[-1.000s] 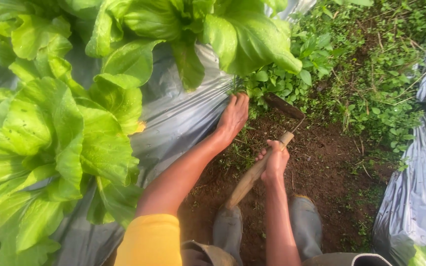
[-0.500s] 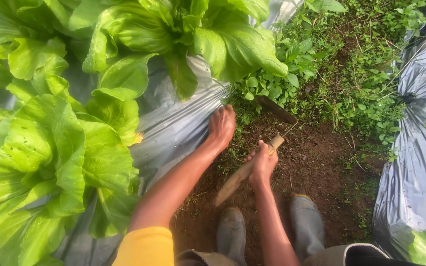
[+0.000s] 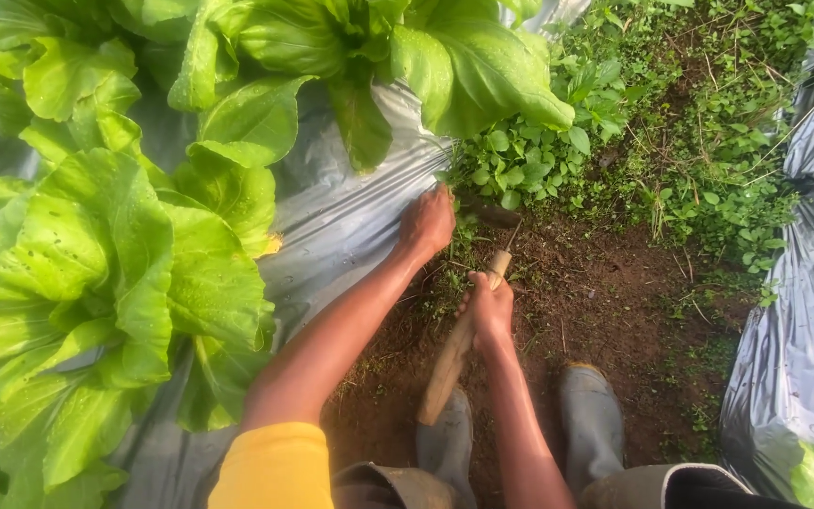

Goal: The person uses a hand hoe to loosen soil and remove weeds from the ground between rows of leafy green vegetables. The person repeatedly pulls up the loosened weeds by hand and discards them while working along the row.

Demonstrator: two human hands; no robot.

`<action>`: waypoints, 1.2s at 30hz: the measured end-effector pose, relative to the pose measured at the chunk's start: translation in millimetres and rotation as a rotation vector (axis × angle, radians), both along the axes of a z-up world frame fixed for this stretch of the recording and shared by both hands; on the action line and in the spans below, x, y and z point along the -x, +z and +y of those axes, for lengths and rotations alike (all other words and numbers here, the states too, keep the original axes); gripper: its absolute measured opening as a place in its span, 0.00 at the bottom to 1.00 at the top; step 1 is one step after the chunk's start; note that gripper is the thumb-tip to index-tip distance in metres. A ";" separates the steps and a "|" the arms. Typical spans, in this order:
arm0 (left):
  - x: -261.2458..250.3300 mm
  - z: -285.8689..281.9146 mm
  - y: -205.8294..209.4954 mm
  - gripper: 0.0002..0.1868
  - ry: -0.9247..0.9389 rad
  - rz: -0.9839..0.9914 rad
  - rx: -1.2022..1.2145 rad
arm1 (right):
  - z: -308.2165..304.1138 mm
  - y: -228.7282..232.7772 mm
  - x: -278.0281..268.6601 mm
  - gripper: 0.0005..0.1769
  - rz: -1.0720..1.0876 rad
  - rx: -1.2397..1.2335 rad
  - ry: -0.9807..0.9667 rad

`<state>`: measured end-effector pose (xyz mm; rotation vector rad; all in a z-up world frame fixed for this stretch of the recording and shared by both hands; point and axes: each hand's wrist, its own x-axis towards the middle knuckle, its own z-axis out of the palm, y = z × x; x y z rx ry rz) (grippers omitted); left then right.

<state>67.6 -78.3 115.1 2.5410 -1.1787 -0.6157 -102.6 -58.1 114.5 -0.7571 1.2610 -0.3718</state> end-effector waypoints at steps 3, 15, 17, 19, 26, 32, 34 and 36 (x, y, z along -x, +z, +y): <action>7.1 3.4 25.1 0.20 0.030 0.049 0.019 | -6.6 37.9 5.8 0.07 -0.005 0.040 -0.079; 3.1 6.6 19.9 0.18 -0.045 -0.021 0.032 | -16.2 21.0 5.4 0.06 -0.051 0.109 -0.148; 3.1 5.4 19.4 0.17 -0.042 -0.022 0.034 | -21.1 22.9 1.5 0.06 -0.080 0.135 -0.234; 0.7 4.6 15.1 0.17 -0.039 -0.025 0.043 | -20.0 18.9 -2.6 0.07 -0.113 0.168 -0.320; 9.4 8.0 24.6 0.16 -0.042 -0.030 0.067 | -12.5 9.8 0.0 0.04 -0.036 0.126 -0.092; 30.2 28.6 35.3 0.15 -0.246 -0.245 0.033 | -33.3 9.0 10.6 0.06 -0.113 0.135 -0.264; 33.5 38.2 7.7 0.16 -0.306 -0.344 0.017 | -34.7 5.7 18.5 0.07 -0.129 0.109 -0.281; 29.8 43.5 -33.3 0.13 -0.476 -0.449 0.014 | -37.1 0.4 22.1 0.09 -0.171 0.044 -0.299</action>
